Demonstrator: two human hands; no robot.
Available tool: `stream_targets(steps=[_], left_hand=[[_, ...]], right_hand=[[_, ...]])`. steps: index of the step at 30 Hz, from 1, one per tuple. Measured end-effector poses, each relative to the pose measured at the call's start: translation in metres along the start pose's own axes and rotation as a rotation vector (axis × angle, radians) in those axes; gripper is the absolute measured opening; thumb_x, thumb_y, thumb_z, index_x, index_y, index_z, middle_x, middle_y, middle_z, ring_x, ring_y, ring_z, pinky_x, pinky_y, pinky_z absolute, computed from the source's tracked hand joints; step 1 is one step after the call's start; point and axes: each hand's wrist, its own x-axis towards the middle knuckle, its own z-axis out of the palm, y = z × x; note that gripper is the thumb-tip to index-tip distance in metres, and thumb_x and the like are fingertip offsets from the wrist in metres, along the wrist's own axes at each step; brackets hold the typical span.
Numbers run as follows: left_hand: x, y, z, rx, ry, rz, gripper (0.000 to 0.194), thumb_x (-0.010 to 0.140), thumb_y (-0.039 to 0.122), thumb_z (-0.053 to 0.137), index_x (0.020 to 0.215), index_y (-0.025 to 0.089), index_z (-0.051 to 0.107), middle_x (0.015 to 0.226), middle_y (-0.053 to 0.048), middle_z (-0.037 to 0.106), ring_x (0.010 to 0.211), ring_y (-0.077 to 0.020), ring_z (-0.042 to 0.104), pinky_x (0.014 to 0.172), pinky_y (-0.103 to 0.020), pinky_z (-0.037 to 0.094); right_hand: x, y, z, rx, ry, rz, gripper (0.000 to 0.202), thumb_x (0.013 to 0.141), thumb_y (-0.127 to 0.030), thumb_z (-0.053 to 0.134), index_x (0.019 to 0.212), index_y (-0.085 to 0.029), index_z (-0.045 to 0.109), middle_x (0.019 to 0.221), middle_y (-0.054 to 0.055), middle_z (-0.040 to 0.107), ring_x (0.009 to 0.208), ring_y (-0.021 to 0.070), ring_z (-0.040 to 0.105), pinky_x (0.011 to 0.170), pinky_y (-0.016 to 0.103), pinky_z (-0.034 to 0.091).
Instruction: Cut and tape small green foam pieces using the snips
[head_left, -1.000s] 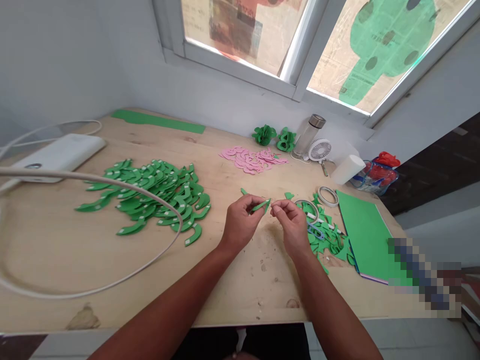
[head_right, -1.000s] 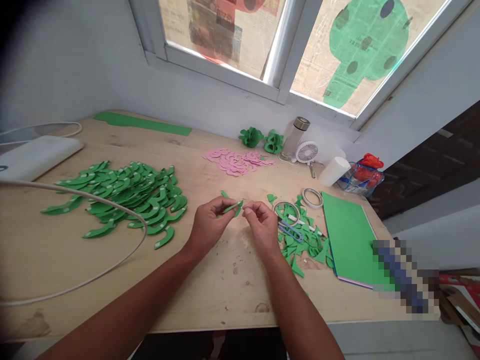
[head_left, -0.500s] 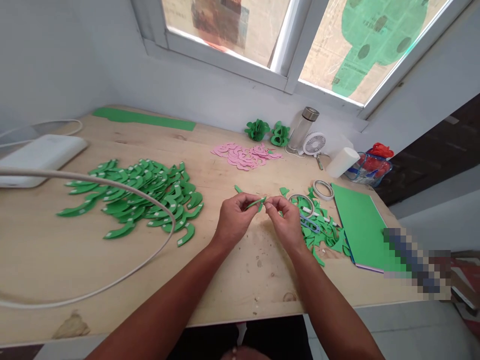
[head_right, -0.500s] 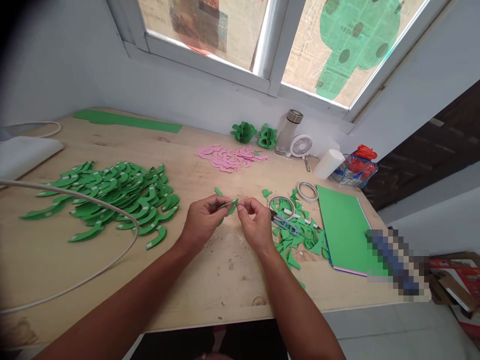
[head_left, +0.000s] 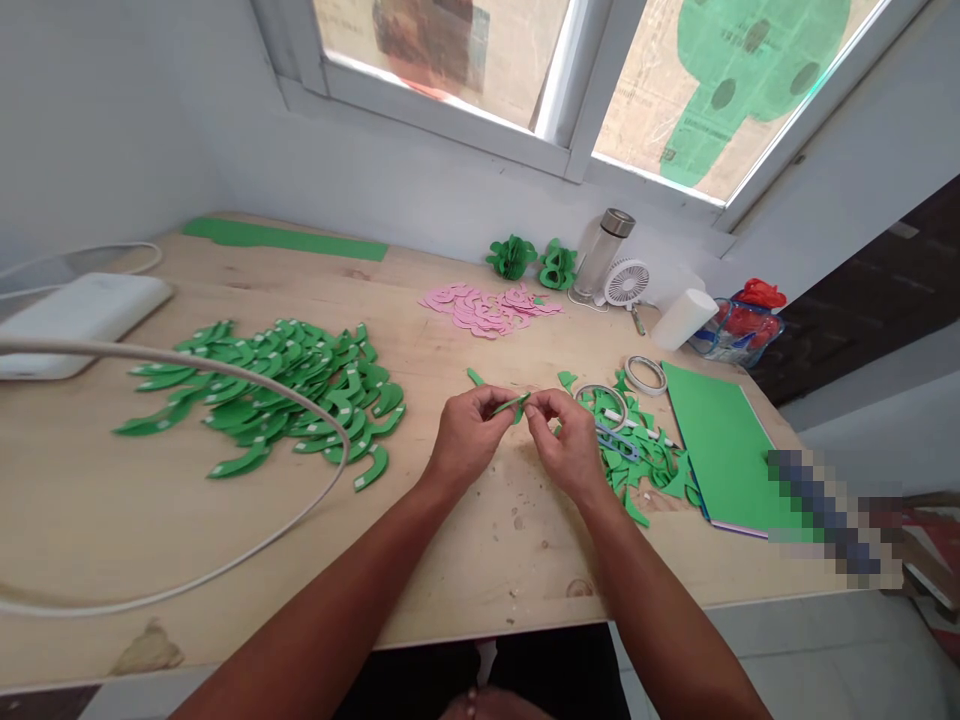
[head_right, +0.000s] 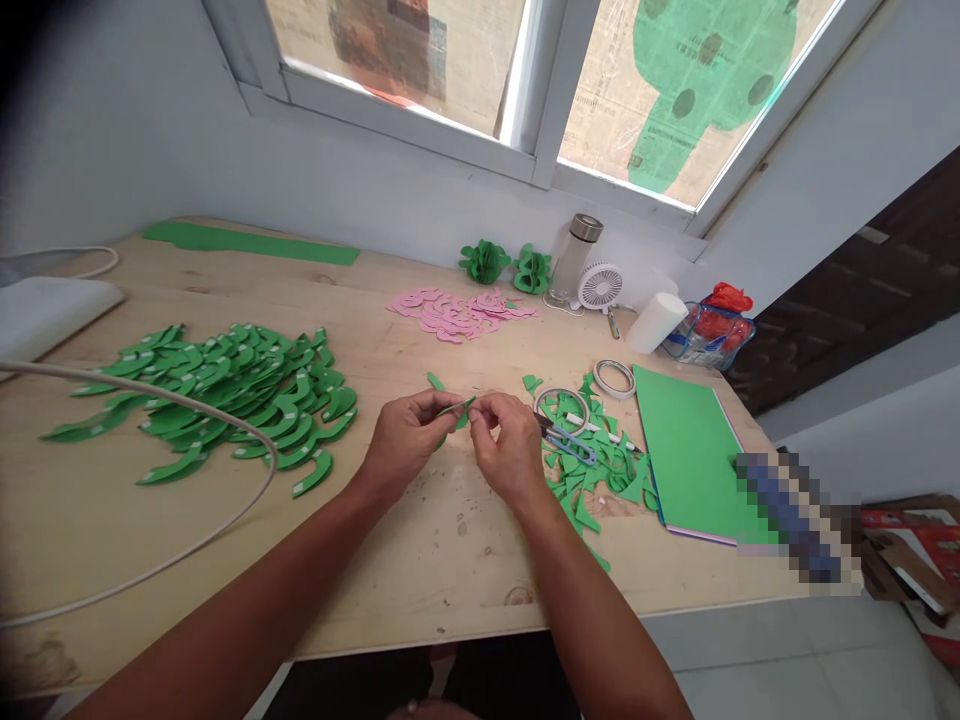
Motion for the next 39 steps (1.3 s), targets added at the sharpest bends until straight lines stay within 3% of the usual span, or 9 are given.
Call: stream_targets(steps=[16, 39], left_hand=[[-0.0003, 0.0006, 0.0001, 0.020, -0.015, -0.008, 0.010, 0.064, 0.023, 0.062, 0.066, 0.016, 0.069, 0.061, -0.001, 0.065, 0.057, -0.0134, 0.056, 0.048, -0.021, 0.040], [0.0001, -0.0018, -0.0002, -0.050, -0.044, -0.050, 0.018, 0.063, 0.029, 0.068, 0.073, 0.015, 0.073, 0.071, -0.005, 0.069, 0.063, -0.0153, 0.059, 0.058, -0.024, 0.045]], right_hand=[[-0.0021, 0.0039, 0.0022, -0.245, 0.028, -0.094, 0.011, 0.082, -0.017, 0.047, 0.075, -0.020, 0.056, 0.073, 0.002, 0.062, 0.070, 0.0170, 0.052, 0.072, 0.031, 0.036], [-0.0031, 0.0009, 0.0005, -0.459, 0.062, -0.221, 0.016, 0.087, -0.020, 0.045, 0.078, -0.020, 0.058, 0.072, 0.005, 0.060, 0.073, 0.0192, 0.049, 0.070, 0.032, 0.032]])
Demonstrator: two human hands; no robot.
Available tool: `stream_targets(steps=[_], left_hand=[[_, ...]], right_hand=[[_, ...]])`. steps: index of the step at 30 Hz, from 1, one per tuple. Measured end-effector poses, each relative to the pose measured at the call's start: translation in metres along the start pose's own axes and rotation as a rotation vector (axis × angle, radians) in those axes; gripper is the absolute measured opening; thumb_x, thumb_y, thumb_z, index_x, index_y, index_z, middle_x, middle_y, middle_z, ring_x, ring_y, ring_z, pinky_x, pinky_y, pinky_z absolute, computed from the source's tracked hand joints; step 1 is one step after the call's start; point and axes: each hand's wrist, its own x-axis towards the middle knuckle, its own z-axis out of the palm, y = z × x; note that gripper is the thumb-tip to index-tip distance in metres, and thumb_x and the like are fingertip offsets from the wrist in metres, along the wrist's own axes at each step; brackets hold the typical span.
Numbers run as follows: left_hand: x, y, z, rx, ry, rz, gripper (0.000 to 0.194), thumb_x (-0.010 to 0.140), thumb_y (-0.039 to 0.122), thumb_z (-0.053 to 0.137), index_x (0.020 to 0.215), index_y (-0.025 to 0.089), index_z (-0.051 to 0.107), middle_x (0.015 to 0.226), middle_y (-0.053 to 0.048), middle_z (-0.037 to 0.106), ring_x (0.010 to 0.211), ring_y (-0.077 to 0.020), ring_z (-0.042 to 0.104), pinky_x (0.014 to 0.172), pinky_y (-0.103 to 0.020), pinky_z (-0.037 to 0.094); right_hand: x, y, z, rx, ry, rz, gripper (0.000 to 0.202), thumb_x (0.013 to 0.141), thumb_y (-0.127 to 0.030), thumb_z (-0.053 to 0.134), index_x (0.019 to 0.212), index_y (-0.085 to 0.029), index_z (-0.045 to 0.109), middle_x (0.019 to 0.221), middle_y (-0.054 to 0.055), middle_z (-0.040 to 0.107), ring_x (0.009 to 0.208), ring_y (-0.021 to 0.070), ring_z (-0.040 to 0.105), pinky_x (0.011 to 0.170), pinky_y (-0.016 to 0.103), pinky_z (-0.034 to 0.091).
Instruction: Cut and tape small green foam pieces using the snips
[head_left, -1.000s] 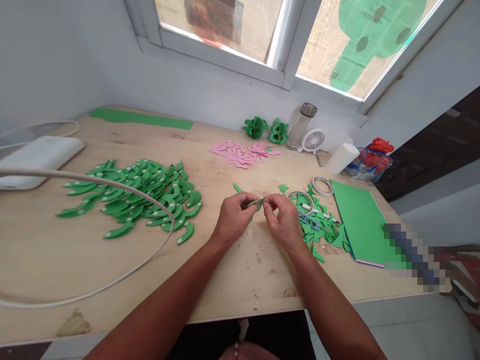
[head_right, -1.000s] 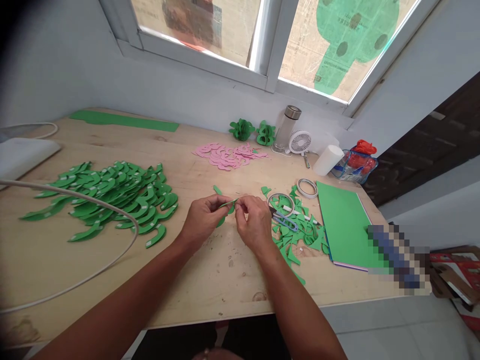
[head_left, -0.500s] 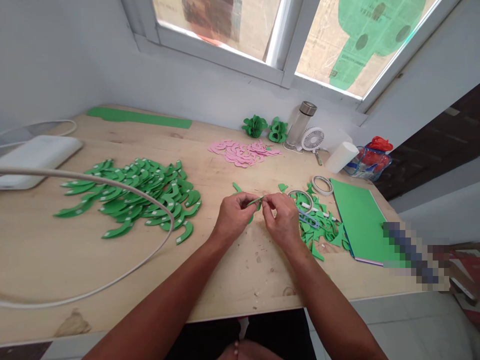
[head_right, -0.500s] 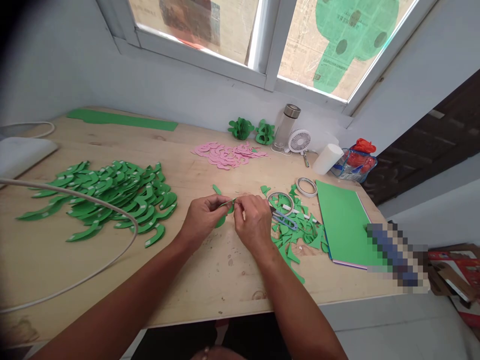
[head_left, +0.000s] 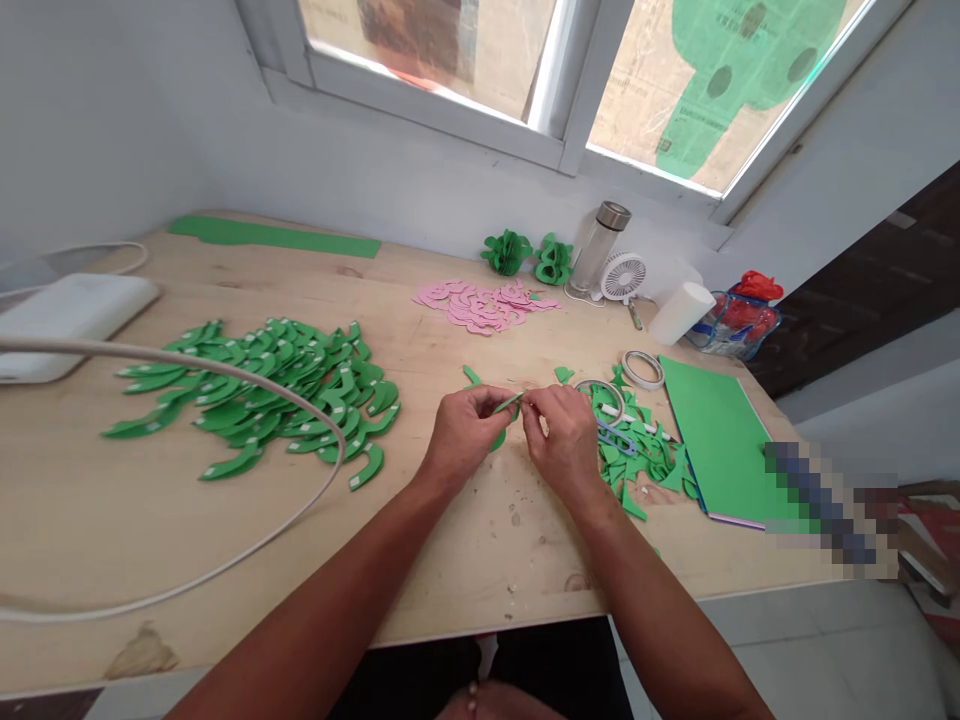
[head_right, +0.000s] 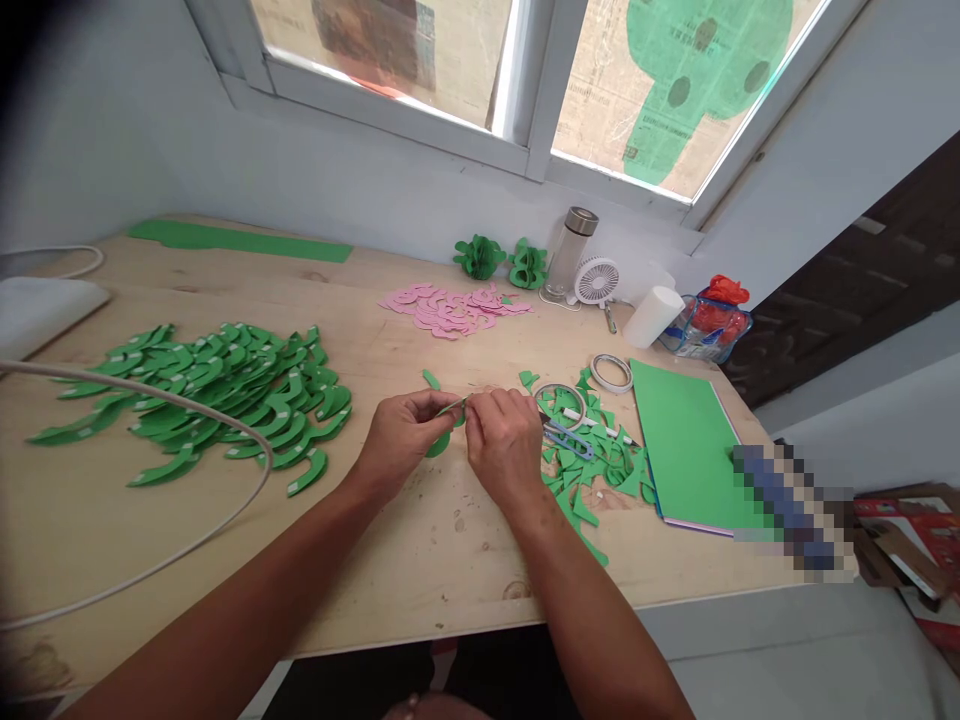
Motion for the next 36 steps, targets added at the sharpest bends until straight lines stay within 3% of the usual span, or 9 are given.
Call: stream_targets(steps=[8, 15, 20, 24, 31, 36], left_hand=[[-0.001, -0.002, 0.001, 0.020, 0.041, -0.005, 0.015, 0.063, 0.028, 0.068, 0.069, 0.015, 0.072, 0.066, -0.003, 0.068, 0.059, -0.0133, 0.057, 0.054, -0.023, 0.042], [0.000, -0.001, 0.001, -0.051, 0.096, -0.045, 0.010, 0.061, 0.024, 0.070, 0.063, 0.015, 0.069, 0.059, 0.000, 0.063, 0.052, -0.0094, 0.050, 0.050, -0.021, 0.037], [-0.002, 0.004, 0.002, -0.222, 0.085, -0.154, 0.016, 0.058, 0.027, 0.074, 0.065, 0.014, 0.067, 0.058, 0.001, 0.059, 0.053, -0.0078, 0.048, 0.050, -0.020, 0.036], [-0.003, 0.008, 0.004, -0.284, 0.019, -0.182, 0.018, 0.059, 0.029, 0.074, 0.066, 0.014, 0.068, 0.061, 0.000, 0.060, 0.055, -0.0082, 0.049, 0.054, -0.021, 0.038], [-0.005, 0.006, 0.007, -0.208, -0.017, -0.121, 0.018, 0.061, 0.028, 0.072, 0.073, 0.015, 0.068, 0.070, -0.002, 0.064, 0.062, -0.0107, 0.053, 0.057, -0.022, 0.040], [-0.005, 0.009, 0.008, -0.139, -0.020, -0.161, 0.033, 0.061, 0.030, 0.070, 0.089, 0.013, 0.066, 0.059, 0.002, 0.057, 0.049, -0.0084, 0.046, 0.048, -0.021, 0.037]], right_hand=[[-0.001, 0.000, 0.001, -0.074, -0.010, -0.030, 0.017, 0.087, -0.022, 0.046, 0.078, -0.020, 0.060, 0.073, 0.005, 0.060, 0.074, 0.0198, 0.049, 0.071, 0.033, 0.032], [0.000, -0.002, 0.001, 0.052, 0.035, 0.029, 0.016, 0.086, -0.020, 0.046, 0.083, -0.019, 0.062, 0.075, 0.005, 0.062, 0.074, 0.0189, 0.053, 0.071, 0.032, 0.035], [0.001, -0.003, -0.001, 0.214, 0.066, 0.187, 0.015, 0.084, -0.019, 0.047, 0.083, -0.018, 0.062, 0.075, 0.004, 0.063, 0.071, 0.0166, 0.054, 0.073, 0.031, 0.038], [0.001, -0.001, 0.000, 0.485, -0.025, 0.359, 0.012, 0.079, -0.022, 0.050, 0.077, -0.017, 0.061, 0.072, 0.002, 0.063, 0.064, 0.0134, 0.053, 0.064, 0.025, 0.042], [0.003, 0.004, 0.008, 0.712, -0.079, 0.559, 0.013, 0.072, -0.027, 0.055, 0.063, -0.017, 0.056, 0.055, -0.004, 0.052, 0.053, 0.0097, 0.044, 0.053, 0.022, 0.036], [0.006, 0.006, 0.009, 0.777, -0.027, 0.620, 0.014, 0.068, -0.025, 0.053, 0.057, -0.017, 0.052, 0.050, -0.006, 0.046, 0.048, 0.0082, 0.039, 0.049, 0.021, 0.032]])
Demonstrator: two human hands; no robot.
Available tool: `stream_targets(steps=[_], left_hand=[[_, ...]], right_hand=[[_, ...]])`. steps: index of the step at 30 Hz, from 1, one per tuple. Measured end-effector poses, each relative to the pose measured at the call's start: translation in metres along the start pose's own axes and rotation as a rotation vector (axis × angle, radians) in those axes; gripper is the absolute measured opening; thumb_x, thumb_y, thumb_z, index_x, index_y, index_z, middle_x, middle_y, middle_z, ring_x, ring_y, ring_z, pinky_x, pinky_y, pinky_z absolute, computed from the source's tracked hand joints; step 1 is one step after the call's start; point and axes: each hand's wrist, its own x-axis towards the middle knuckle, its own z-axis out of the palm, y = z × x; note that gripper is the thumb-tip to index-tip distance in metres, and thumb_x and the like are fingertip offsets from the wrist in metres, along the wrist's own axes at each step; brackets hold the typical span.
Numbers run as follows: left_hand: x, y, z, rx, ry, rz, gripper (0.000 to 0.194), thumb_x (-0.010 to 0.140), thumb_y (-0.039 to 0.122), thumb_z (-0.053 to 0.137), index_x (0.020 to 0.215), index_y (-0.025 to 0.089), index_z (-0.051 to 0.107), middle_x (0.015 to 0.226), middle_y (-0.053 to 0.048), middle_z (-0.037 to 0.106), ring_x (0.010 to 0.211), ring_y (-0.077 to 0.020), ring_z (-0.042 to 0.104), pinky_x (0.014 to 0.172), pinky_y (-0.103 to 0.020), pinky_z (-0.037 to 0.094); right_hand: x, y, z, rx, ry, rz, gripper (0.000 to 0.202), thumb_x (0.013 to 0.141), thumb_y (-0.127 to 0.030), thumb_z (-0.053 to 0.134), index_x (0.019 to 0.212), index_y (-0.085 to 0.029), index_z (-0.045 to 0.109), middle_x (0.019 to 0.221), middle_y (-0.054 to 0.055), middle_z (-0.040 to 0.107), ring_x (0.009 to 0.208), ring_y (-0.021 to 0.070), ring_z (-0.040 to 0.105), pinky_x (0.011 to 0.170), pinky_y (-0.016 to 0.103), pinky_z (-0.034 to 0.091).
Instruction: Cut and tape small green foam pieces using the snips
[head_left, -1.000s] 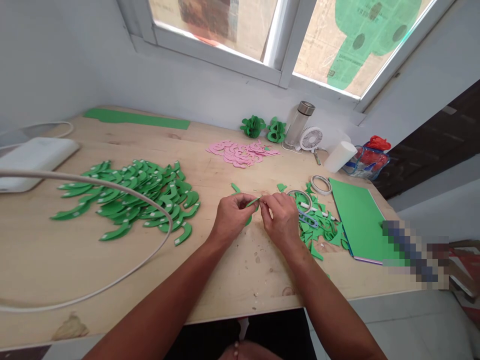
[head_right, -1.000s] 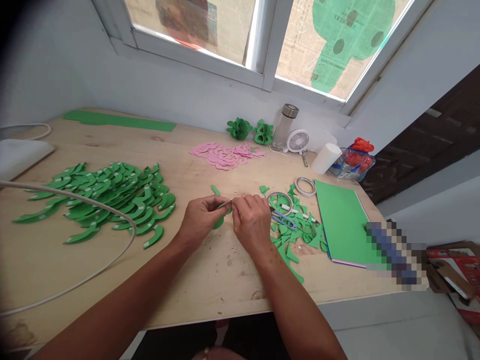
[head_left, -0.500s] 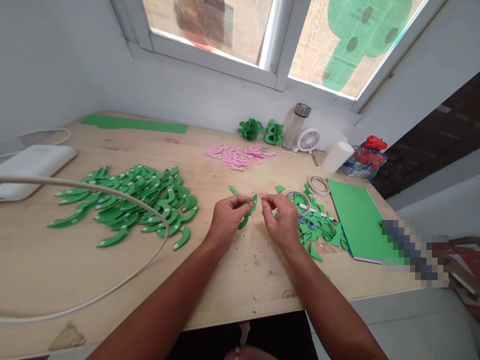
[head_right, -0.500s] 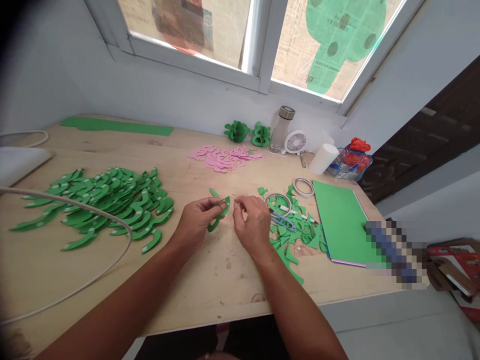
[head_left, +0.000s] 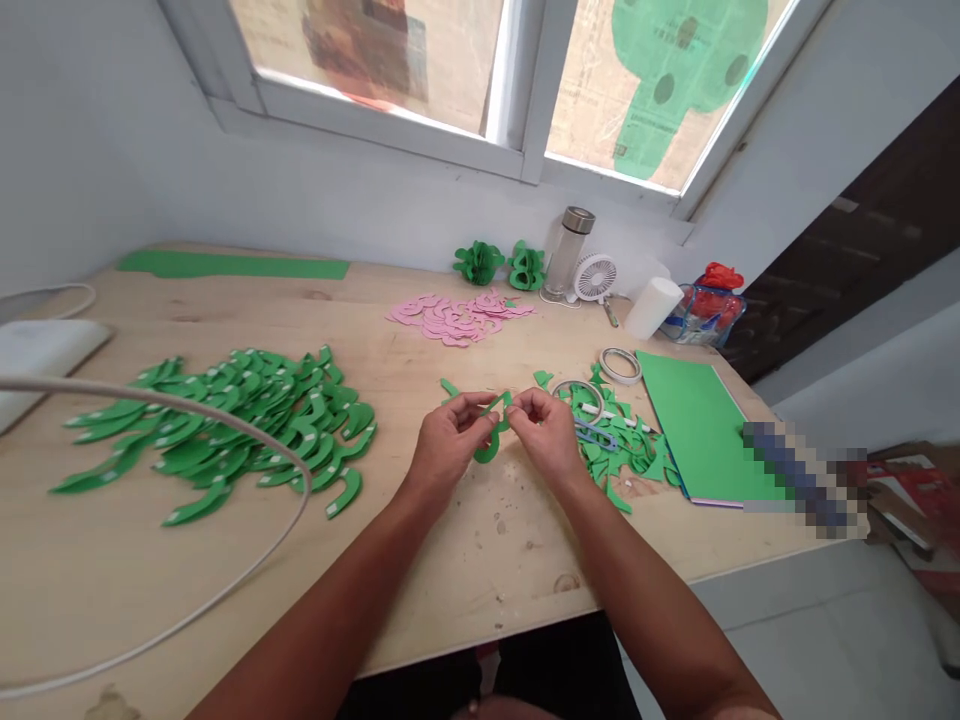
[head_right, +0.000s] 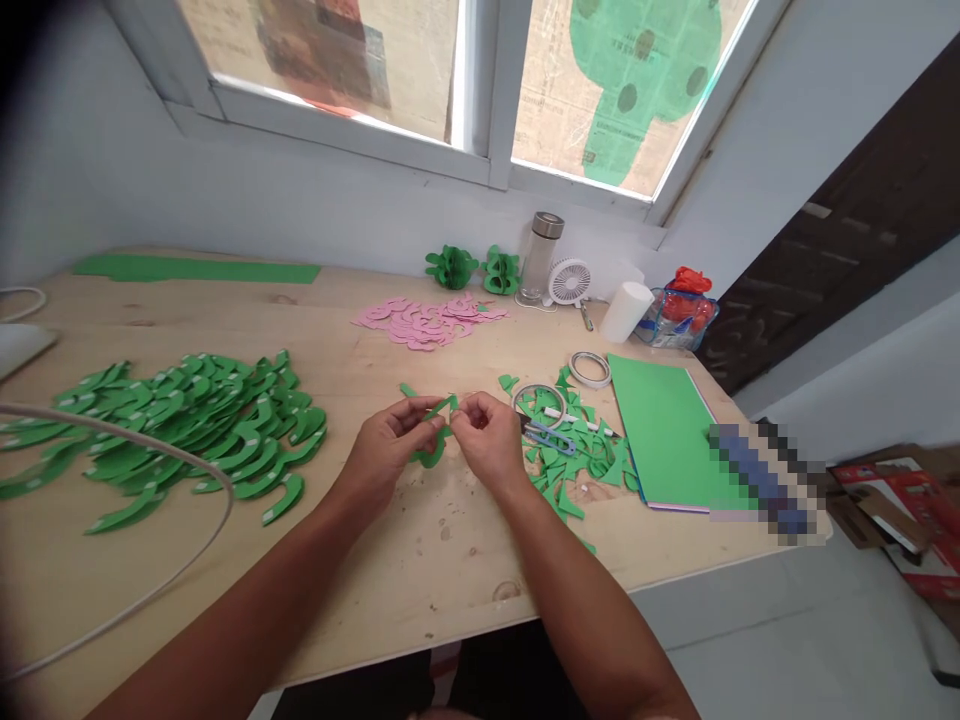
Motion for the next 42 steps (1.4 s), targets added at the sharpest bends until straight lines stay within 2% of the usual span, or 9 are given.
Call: stream_targets(steps=[6, 9, 17, 22, 26, 31, 34, 37, 42], left_hand=[[-0.001, 0.005, -0.002, 0.076, -0.113, -0.159, 0.025, 0.058, 0.032, 0.069, 0.073, 0.013, 0.063, 0.050, 0.002, 0.055, 0.046, -0.0108, 0.049, 0.047, -0.023, 0.039], [0.000, 0.005, -0.002, 0.062, -0.140, -0.177, 0.024, 0.057, 0.034, 0.070, 0.063, 0.014, 0.059, 0.048, 0.001, 0.055, 0.045, -0.0110, 0.049, 0.046, -0.023, 0.039], [-0.003, 0.004, 0.002, -0.021, -0.087, -0.169, 0.024, 0.058, 0.032, 0.070, 0.069, 0.014, 0.060, 0.050, 0.002, 0.054, 0.050, -0.0134, 0.055, 0.052, -0.026, 0.043], [-0.005, 0.003, 0.003, -0.040, -0.068, -0.165, 0.025, 0.063, 0.027, 0.064, 0.082, 0.012, 0.060, 0.056, -0.001, 0.062, 0.051, -0.0146, 0.058, 0.054, -0.028, 0.044], [-0.006, 0.001, 0.001, -0.069, -0.079, -0.177, 0.036, 0.064, 0.026, 0.062, 0.096, 0.012, 0.058, 0.061, -0.002, 0.065, 0.052, -0.0141, 0.059, 0.057, -0.028, 0.046], [-0.004, -0.004, 0.002, -0.067, -0.085, -0.171, 0.040, 0.063, 0.027, 0.061, 0.099, 0.013, 0.055, 0.068, -0.003, 0.066, 0.054, -0.0148, 0.061, 0.056, -0.029, 0.047], [-0.001, -0.007, 0.002, 0.042, -0.093, -0.125, 0.034, 0.064, 0.027, 0.058, 0.095, 0.014, 0.055, 0.066, -0.003, 0.065, 0.051, -0.0150, 0.059, 0.049, -0.027, 0.043], [0.000, -0.010, 0.001, 0.309, -0.102, 0.004, 0.024, 0.067, 0.026, 0.052, 0.089, 0.017, 0.058, 0.058, 0.000, 0.061, 0.049, -0.0156, 0.056, 0.047, -0.025, 0.039], [-0.006, -0.011, 0.003, 1.013, -0.099, 0.283, 0.019, 0.072, 0.026, 0.049, 0.083, 0.023, 0.064, 0.060, -0.001, 0.062, 0.061, -0.0205, 0.059, 0.053, -0.027, 0.033]], right_hand=[[0.001, 0.004, 0.000, 0.050, 0.012, 0.020, 0.013, 0.067, -0.026, 0.053, 0.057, -0.018, 0.052, 0.050, -0.006, 0.044, 0.047, 0.0078, 0.038, 0.047, 0.020, 0.031], [0.003, 0.005, -0.002, 0.067, 0.008, 0.015, 0.014, 0.069, -0.028, 0.054, 0.061, -0.017, 0.056, 0.053, -0.006, 0.047, 0.050, 0.0083, 0.041, 0.049, 0.020, 0.033], [0.020, 0.001, -0.036, 0.181, 0.332, -0.022, 0.016, 0.071, -0.030, 0.053, 0.073, -0.017, 0.060, 0.064, -0.002, 0.057, 0.060, 0.0118, 0.051, 0.057, 0.023, 0.040], [0.024, -0.006, -0.063, 0.170, 0.421, -0.032, 0.017, 0.069, -0.028, 0.054, 0.078, -0.015, 0.061, 0.069, 0.001, 0.060, 0.065, 0.0134, 0.055, 0.061, 0.024, 0.043], [0.020, -0.010, -0.084, -0.073, 0.298, -0.061, 0.017, 0.071, -0.028, 0.055, 0.079, -0.015, 0.063, 0.071, 0.001, 0.063, 0.065, 0.0140, 0.056, 0.063, 0.025, 0.043], [0.005, -0.003, -0.100, -0.684, 0.040, -0.032, 0.012, 0.074, -0.024, 0.056, 0.080, -0.019, 0.065, 0.074, 0.002, 0.066, 0.068, 0.0164, 0.057, 0.065, 0.028, 0.040], [-0.005, 0.006, -0.101, -0.981, -0.051, -0.017, 0.015, 0.076, -0.024, 0.057, 0.088, -0.020, 0.065, 0.087, 0.006, 0.067, 0.084, 0.0214, 0.058, 0.071, 0.030, 0.039], [-0.011, 0.012, -0.100, -1.157, -0.083, -0.033, 0.018, 0.080, -0.025, 0.055, 0.095, -0.021, 0.064, 0.095, 0.009, 0.065, 0.095, 0.0244, 0.054, 0.078, 0.032, 0.036], [-0.011, 0.013, -0.094, -1.241, -0.129, -0.019, 0.015, 0.079, -0.026, 0.057, 0.091, -0.020, 0.064, 0.095, 0.011, 0.064, 0.096, 0.0264, 0.051, 0.079, 0.034, 0.034]])
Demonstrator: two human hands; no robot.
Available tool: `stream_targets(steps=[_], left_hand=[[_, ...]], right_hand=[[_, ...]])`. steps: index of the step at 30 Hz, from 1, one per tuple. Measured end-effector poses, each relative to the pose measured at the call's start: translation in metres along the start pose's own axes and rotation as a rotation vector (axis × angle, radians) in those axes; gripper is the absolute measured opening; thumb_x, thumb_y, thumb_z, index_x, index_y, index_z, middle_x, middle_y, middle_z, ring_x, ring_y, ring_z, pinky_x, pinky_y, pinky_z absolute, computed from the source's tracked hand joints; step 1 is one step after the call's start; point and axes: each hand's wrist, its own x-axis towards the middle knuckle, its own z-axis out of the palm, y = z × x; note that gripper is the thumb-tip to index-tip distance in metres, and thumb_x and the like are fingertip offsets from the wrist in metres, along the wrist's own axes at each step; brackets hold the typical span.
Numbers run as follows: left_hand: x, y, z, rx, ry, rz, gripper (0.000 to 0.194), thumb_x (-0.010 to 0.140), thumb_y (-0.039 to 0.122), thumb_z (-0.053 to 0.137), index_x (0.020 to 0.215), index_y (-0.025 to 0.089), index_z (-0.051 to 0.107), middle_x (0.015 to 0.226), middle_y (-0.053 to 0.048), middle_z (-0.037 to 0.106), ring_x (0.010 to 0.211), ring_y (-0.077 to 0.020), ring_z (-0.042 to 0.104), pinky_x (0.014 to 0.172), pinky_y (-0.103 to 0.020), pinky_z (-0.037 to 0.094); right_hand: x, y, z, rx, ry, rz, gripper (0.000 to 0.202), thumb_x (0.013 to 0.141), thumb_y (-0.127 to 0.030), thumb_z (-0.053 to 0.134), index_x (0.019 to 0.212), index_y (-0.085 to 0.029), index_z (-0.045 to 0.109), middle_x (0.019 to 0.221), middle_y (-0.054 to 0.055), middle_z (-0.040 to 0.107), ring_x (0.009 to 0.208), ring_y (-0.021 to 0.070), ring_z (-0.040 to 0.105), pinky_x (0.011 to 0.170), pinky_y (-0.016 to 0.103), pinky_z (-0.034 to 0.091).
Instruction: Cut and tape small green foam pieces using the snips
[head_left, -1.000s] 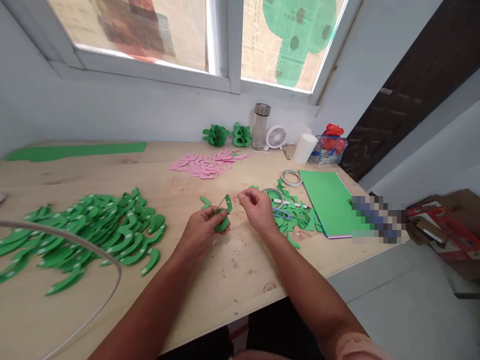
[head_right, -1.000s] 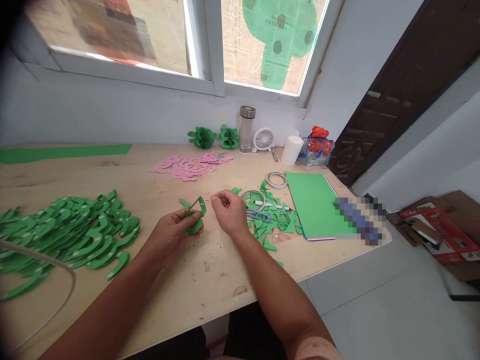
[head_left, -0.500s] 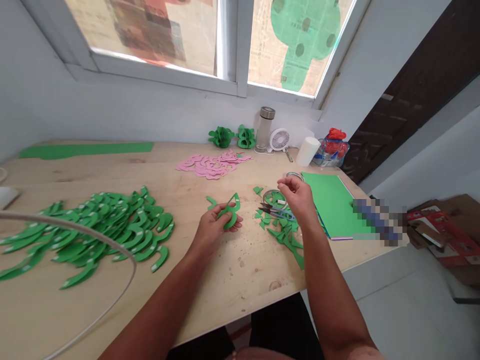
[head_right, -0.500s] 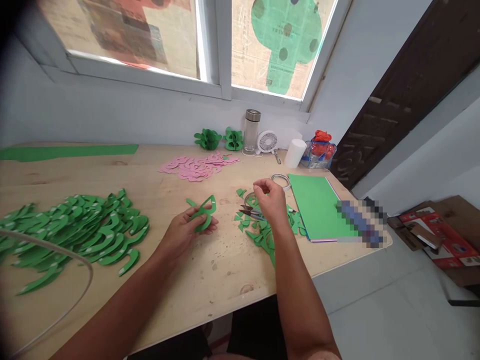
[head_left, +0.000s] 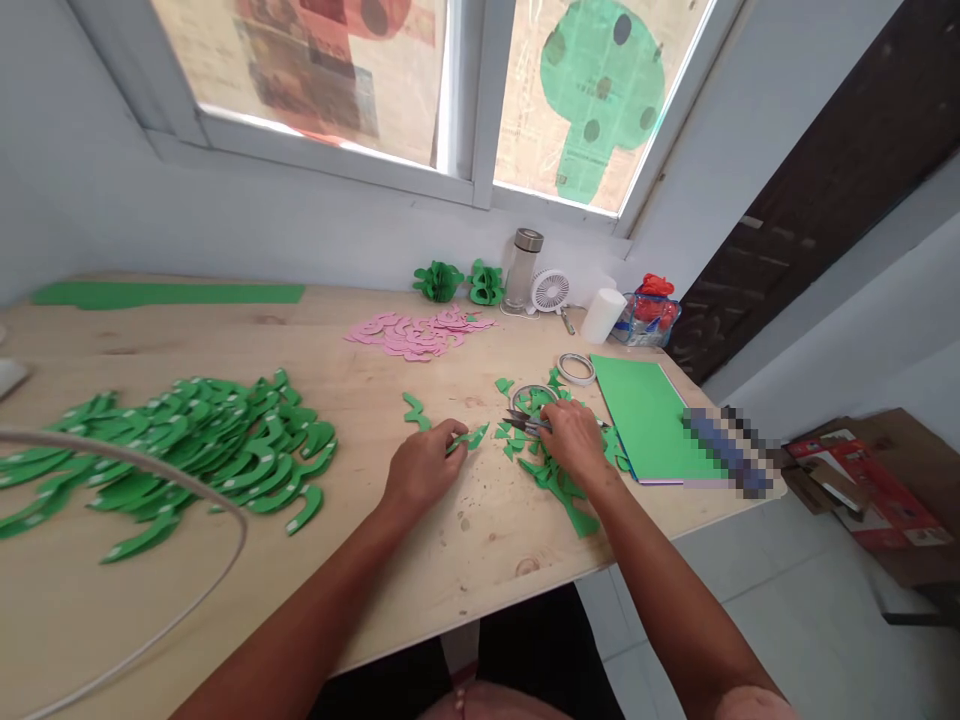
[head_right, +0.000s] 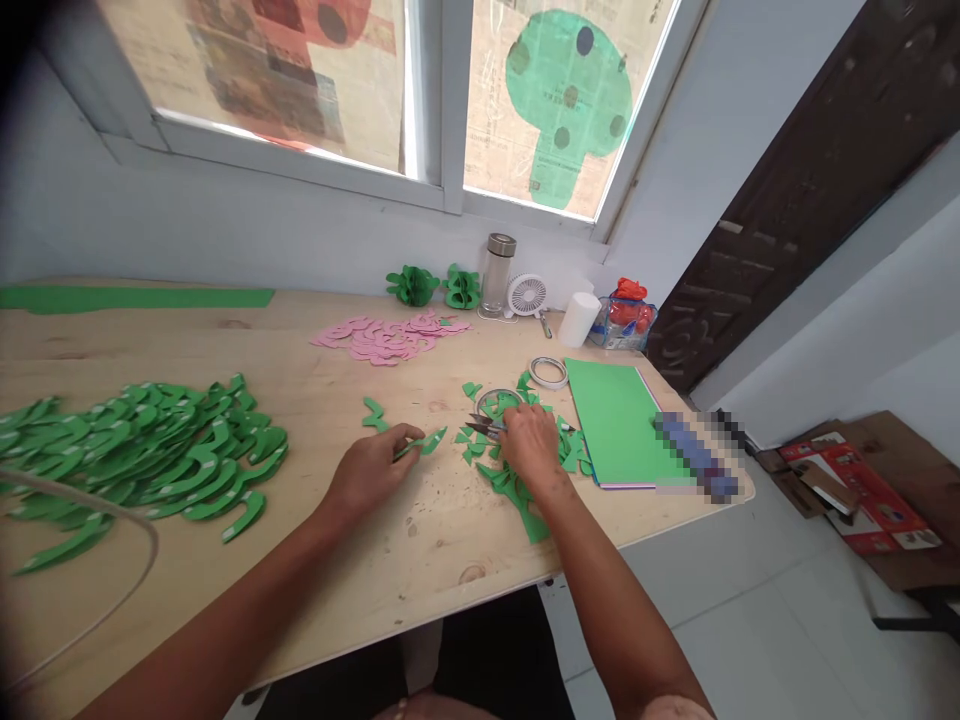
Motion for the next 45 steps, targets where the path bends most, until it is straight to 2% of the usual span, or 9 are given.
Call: stream_targets(steps=[7, 11, 14, 20, 25, 30, 37, 42, 45], left_hand=[[-0.006, 0.007, 0.001, 0.293, 0.023, 0.179, 0.028, 0.077, 0.041, 0.051, 0.089, 0.019, 0.065, 0.093, -0.010, 0.066, 0.088, -0.0288, 0.058, 0.064, -0.033, 0.040], [-0.002, 0.013, -0.005, 0.307, 0.083, 0.237, 0.027, 0.079, 0.039, 0.049, 0.087, 0.020, 0.065, 0.094, -0.011, 0.066, 0.089, -0.0293, 0.056, 0.076, -0.038, 0.040], [0.007, 0.026, -0.003, 0.209, 0.022, 0.262, 0.022, 0.081, 0.033, 0.047, 0.087, 0.021, 0.065, 0.094, -0.008, 0.067, 0.090, -0.0275, 0.057, 0.076, -0.036, 0.040], [0.035, 0.066, 0.032, 0.175, -0.114, 0.351, 0.017, 0.077, 0.022, 0.051, 0.085, 0.020, 0.066, 0.091, -0.007, 0.068, 0.089, -0.0249, 0.058, 0.076, -0.035, 0.041], [0.053, 0.084, 0.065, 0.271, -0.132, 0.379, 0.013, 0.075, 0.025, 0.055, 0.078, 0.021, 0.066, 0.083, -0.008, 0.066, 0.091, -0.0275, 0.056, 0.075, -0.037, 0.038], [0.057, 0.087, 0.078, 0.267, -0.115, 0.340, 0.011, 0.073, 0.024, 0.056, 0.069, 0.019, 0.065, 0.080, -0.011, 0.065, 0.094, -0.0312, 0.054, 0.077, -0.041, 0.035], [0.050, 0.080, 0.066, 0.124, -0.036, 0.259, 0.012, 0.078, 0.022, 0.050, 0.076, 0.020, 0.061, 0.083, -0.006, 0.068, 0.088, -0.0249, 0.058, 0.076, -0.037, 0.038], [0.042, 0.072, 0.049, -0.437, -0.003, 0.159, 0.013, 0.079, 0.029, 0.049, 0.072, 0.020, 0.056, 0.073, -0.002, 0.066, 0.073, -0.0184, 0.062, 0.061, -0.026, 0.042], [0.040, 0.071, 0.041, -0.625, 0.010, 0.122, 0.013, 0.078, 0.030, 0.050, 0.072, 0.019, 0.053, 0.067, -0.001, 0.063, 0.069, -0.0169, 0.061, 0.059, -0.025, 0.041]], right_hand=[[-0.006, 0.007, 0.007, 0.146, 0.073, -0.050, 0.005, 0.078, -0.023, 0.057, 0.078, -0.020, 0.060, 0.084, 0.005, 0.063, 0.088, 0.0214, 0.053, 0.075, 0.031, 0.035], [-0.006, 0.037, 0.011, 0.711, 0.283, 0.114, 0.011, 0.074, -0.028, 0.060, 0.070, -0.019, 0.056, 0.067, 0.000, 0.060, 0.067, 0.0152, 0.053, 0.065, 0.027, 0.037], [-0.003, 0.058, 0.012, 1.176, 0.438, 0.287, 0.025, 0.069, -0.041, 0.062, 0.070, -0.019, 0.052, 0.060, -0.003, 0.058, 0.056, 0.0126, 0.053, 0.055, 0.024, 0.039], [0.002, 0.065, 0.016, 1.695, 0.525, 0.470, 0.038, 0.059, -0.044, 0.071, 0.076, -0.020, 0.047, 0.065, 0.001, 0.068, 0.053, 0.0134, 0.061, 0.050, 0.024, 0.046], [0.001, 0.061, 0.021, 1.763, 0.531, 0.471, 0.035, 0.062, -0.042, 0.069, 0.077, -0.020, 0.047, 0.069, 0.000, 0.069, 0.047, 0.0098, 0.058, 0.046, 0.021, 0.044], [-0.002, 0.059, 0.021, 1.741, 0.466, 0.426, 0.033, 0.068, -0.044, 0.065, 0.080, -0.019, 0.047, 0.063, -0.002, 0.064, 0.038, 0.0049, 0.043, 0.036, 0.017, 0.031], [-0.004, 0.054, 0.022, 1.645, 0.382, 0.402, 0.041, 0.076, -0.054, 0.052, 0.088, -0.016, 0.059, 0.055, -0.005, 0.050, 0.040, 0.0064, 0.034, 0.036, 0.020, 0.024], [-0.007, 0.048, 0.013, 1.644, 0.292, 0.321, 0.042, 0.078, -0.053, 0.050, 0.092, -0.016, 0.064, 0.057, -0.004, 0.049, 0.043, 0.0072, 0.035, 0.039, 0.021, 0.025], [-0.005, 0.040, 0.001, 1.610, 0.236, 0.227, 0.037, 0.080, -0.049, 0.052, 0.093, -0.018, 0.065, 0.059, -0.004, 0.048, 0.045, 0.0072, 0.035, 0.041, 0.021, 0.025]])
